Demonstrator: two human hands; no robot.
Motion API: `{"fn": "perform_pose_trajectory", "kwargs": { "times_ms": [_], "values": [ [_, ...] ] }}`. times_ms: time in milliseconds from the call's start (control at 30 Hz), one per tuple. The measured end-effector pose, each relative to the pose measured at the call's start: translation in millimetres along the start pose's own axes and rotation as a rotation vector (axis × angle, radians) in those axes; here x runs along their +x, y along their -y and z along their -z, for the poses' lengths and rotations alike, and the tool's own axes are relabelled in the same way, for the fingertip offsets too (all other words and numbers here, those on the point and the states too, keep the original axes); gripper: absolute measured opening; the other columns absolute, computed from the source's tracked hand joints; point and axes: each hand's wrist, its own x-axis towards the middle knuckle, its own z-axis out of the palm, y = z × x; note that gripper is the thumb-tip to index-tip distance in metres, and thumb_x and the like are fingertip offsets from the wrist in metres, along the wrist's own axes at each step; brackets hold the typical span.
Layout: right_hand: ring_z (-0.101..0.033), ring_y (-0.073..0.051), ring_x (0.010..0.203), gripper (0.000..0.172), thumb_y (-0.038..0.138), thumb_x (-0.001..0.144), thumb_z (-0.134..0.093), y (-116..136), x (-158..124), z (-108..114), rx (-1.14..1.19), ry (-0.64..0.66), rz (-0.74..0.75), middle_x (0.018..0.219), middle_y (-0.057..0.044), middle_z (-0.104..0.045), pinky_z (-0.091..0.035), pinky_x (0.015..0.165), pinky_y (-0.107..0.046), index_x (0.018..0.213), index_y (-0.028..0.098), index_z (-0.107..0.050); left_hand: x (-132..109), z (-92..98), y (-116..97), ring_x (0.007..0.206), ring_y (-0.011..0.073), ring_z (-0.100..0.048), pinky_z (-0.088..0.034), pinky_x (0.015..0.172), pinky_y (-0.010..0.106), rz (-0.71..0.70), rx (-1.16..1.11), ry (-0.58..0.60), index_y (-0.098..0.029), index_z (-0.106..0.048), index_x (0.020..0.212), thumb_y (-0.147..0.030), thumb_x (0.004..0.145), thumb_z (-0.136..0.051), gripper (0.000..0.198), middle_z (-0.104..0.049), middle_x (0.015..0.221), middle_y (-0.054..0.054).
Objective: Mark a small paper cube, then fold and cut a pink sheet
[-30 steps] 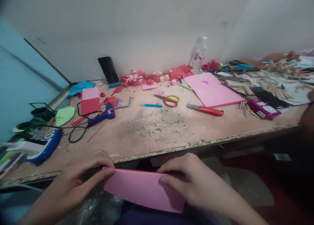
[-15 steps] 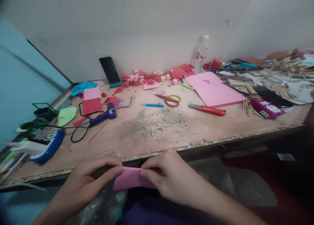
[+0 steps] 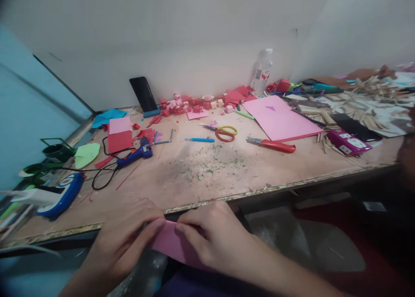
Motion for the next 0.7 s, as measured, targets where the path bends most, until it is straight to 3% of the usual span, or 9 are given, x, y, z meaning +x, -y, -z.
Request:
{"fn": "perform_pose_trajectory", "kwargs": {
  "times_ms": [200, 500, 700],
  "values": [
    [-0.044, -0.010, 0.060, 0.035, 0.026, 0.105, -0.052, -18, -15, 9, -0.003, 0.019, -0.044, 0.065, 0.006, -0.049, -0.034, 0.060, -0.023, 0.072, 0.019, -0.059, -3, 18.0, 2, 0.072, 0.0128, -0.065, -0.047, 0.070, 0.024, 0.148, 0.075, -0.181, -0.026, -0.066, 0.086, -0.022, 0.102, -0.055, 0.021, -0.069, 0.078, -0.006],
    [-0.055, -0.013, 0.064, 0.033, 0.029, 0.104, -0.052, -34, -35, 24, -0.046, -0.006, -0.120, 0.070, 0.001, -0.063, -0.040, 0.065, -0.025, 0.078, 0.019, -0.068, -10, 40.0, 12, 0.073, 0.0161, -0.066, -0.050, 0.071, 0.025, 0.271, 0.199, -0.317, -0.025, -0.068, 0.080, -0.030, 0.098, -0.059, 0.021, -0.071, 0.078, -0.004],
    [-0.061, -0.016, 0.067, 0.033, 0.034, 0.104, -0.055, -37, -38, 30, -0.040, -0.041, -0.177, 0.072, -0.001, -0.070, -0.044, 0.067, -0.028, 0.081, 0.019, -0.074, -4, 37.6, 16, 0.069, 0.0168, -0.063, -0.048, 0.066, 0.028, 0.354, 0.104, -0.357, -0.024, -0.067, 0.074, -0.033, 0.098, -0.059, 0.027, -0.069, 0.074, -0.002]
  ]
}}
